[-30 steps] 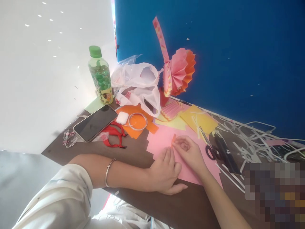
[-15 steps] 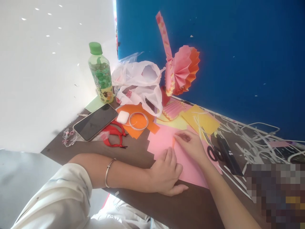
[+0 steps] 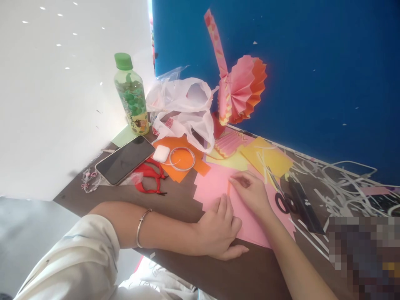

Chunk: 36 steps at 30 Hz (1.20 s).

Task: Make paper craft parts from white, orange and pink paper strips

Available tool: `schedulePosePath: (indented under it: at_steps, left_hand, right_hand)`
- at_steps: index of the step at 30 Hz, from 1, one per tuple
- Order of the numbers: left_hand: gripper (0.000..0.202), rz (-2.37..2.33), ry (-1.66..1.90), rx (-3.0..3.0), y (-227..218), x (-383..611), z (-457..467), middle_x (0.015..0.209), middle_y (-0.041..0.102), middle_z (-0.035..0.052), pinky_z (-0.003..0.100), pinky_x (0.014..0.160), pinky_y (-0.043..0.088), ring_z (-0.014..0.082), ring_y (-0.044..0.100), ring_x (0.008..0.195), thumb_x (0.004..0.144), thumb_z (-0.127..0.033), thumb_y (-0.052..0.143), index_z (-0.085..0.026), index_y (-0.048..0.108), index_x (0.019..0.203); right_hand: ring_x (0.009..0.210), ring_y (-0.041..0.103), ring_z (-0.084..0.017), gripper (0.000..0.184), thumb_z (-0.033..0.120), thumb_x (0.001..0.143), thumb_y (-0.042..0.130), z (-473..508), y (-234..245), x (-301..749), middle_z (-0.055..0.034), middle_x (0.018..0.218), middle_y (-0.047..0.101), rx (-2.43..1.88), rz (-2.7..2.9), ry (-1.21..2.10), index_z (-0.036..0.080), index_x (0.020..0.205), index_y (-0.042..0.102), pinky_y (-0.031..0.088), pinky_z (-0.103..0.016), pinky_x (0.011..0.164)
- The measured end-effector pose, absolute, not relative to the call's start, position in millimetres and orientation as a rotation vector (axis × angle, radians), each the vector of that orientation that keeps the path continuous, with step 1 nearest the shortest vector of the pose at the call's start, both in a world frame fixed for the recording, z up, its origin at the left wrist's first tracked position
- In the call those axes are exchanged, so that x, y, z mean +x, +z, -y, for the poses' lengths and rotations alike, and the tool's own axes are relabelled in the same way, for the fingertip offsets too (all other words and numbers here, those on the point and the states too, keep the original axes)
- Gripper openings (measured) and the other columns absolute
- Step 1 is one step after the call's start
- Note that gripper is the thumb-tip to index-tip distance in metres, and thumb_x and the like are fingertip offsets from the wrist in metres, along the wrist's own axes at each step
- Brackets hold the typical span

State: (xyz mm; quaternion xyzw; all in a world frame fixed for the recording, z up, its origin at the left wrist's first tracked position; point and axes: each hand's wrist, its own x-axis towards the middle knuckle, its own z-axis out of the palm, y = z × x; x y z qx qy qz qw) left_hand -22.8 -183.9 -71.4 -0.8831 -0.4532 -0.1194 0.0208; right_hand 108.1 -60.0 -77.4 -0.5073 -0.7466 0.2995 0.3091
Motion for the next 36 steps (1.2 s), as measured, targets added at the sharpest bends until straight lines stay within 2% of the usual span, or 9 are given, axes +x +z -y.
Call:
schedulePosePath:
  at_steps: [7, 12, 16, 22, 24, 30, 32, 34, 36]
  left_hand:
    - [0.064, 1.419, -0.356, -2.771, -69.8, -23.0, 183.9, 0.121, 0.049, 0.0309, 0.048, 0.097, 0.027, 0.0387, 0.045, 0.116, 0.082, -0.063, 0.030, -0.006, 0.054, 0.099]
    - [0.063, 1.408, -0.391, -2.733, -72.8, -22.7, 184.2, 0.120, 0.050, 0.0315, 0.047, 0.096, 0.028, 0.0393, 0.046, 0.116, 0.082, -0.063, 0.030, -0.006, 0.054, 0.097]
    - [0.064, 1.397, -0.428, -2.747, -76.6, -22.8, 185.1, 0.122, 0.048, 0.0312, 0.048, 0.097, 0.027, 0.0369, 0.046, 0.117, 0.083, -0.061, 0.028, -0.006, 0.052, 0.102]
    - [0.061, 1.399, -0.425, -2.748, -75.2, -24.3, 184.6, 0.122, 0.047, 0.0322, 0.047, 0.099, 0.027, 0.0388, 0.043, 0.119, 0.082, -0.061, 0.031, -0.005, 0.052, 0.099]
    - [0.060, 1.392, -0.425, -2.766, -74.8, -25.1, 184.2, 0.124, 0.045, 0.0324, 0.049, 0.100, 0.024, 0.0396, 0.041, 0.120, 0.082, -0.060, 0.032, -0.005, 0.052, 0.099]
    - [0.066, 1.430, -0.449, -2.797, -74.2, -27.4, 184.3, 0.133, 0.035, 0.0308, 0.056, 0.102, 0.016, 0.0405, 0.027, 0.128, 0.085, -0.056, 0.029, -0.004, 0.042, 0.124]
    - [0.068, 1.423, -0.442, -2.803, -73.5, -27.8, 184.5, 0.137, 0.029, 0.0307, 0.056, 0.102, 0.016, 0.0404, 0.022, 0.131, 0.086, -0.054, 0.028, -0.003, 0.036, 0.130]
    - [0.069, 1.400, -0.438, -2.796, -72.5, -28.1, 182.2, 0.140, 0.023, 0.0298, 0.056, 0.102, 0.018, 0.0405, 0.017, 0.132, 0.086, -0.054, 0.029, -0.003, 0.032, 0.133]
    - [0.069, 1.403, -0.425, -2.757, -70.3, -29.2, 174.0, 0.140, 0.024, 0.0287, 0.054, 0.101, 0.022, 0.0399, 0.017, 0.132, 0.085, -0.053, 0.033, -0.002, 0.032, 0.133]
  right_hand:
    - [0.076, 0.056, -0.018, 0.012, 0.032, 0.073, 0.058, 62.6, -76.1, 104.9, -0.0041, 0.080, 0.059, -1.380, 2.010, 0.648, 0.020, 0.071, 0.059, 0.045, -0.033, 0.071]
    - [0.068, 0.052, -0.017, 0.016, 0.036, 0.073, 0.057, 60.5, -78.9, 101.7, -0.0034, 0.075, 0.057, -1.539, 1.959, 0.469, 0.020, 0.073, 0.054, 0.043, -0.032, 0.066]
    - [0.071, 0.053, -0.019, 0.018, 0.038, 0.075, 0.055, 55.7, -77.4, 94.5, -0.0035, 0.076, 0.058, -1.613, 1.975, 0.391, 0.020, 0.071, 0.051, 0.041, -0.034, 0.069]
    - [0.064, 0.053, -0.017, 0.017, 0.037, 0.074, 0.055, 44.4, -50.3, 113.0, -0.0014, 0.069, 0.056, -1.587, 1.653, 0.479, 0.021, 0.069, 0.050, 0.043, -0.031, 0.065]
    - [0.067, 0.055, -0.018, 0.016, 0.036, 0.075, 0.054, 46.4, -39.7, 131.5, -0.0019, 0.071, 0.057, -1.538, 1.572, 0.489, 0.021, 0.072, 0.051, 0.043, -0.031, 0.066]
    - [0.069, 0.056, -0.019, 0.015, 0.035, 0.080, 0.048, 83.1, -47.4, 187.0, -0.0037, 0.077, 0.061, -1.631, 1.763, 0.314, 0.022, 0.080, 0.055, 0.043, -0.033, 0.067]
    - [0.072, 0.057, -0.021, 0.016, 0.033, 0.082, 0.044, 96.6, -60.6, 196.6, -0.0056, 0.081, 0.061, -1.615, 1.898, 0.230, 0.022, 0.082, 0.056, 0.043, -0.034, 0.068]
    - [0.083, 0.057, -0.024, 0.017, 0.030, 0.083, 0.042, 105.3, -71.5, 200.8, -0.0079, 0.084, 0.061, -1.559, 2.040, 0.133, 0.021, 0.083, 0.057, 0.043, -0.037, 0.075]
    - [0.088, 0.057, -0.024, 0.018, 0.029, 0.083, 0.043, 108.9, -76.9, 201.5, -0.0085, 0.089, 0.061, -1.532, 2.142, 0.099, 0.021, 0.085, 0.058, 0.043, -0.036, 0.079]
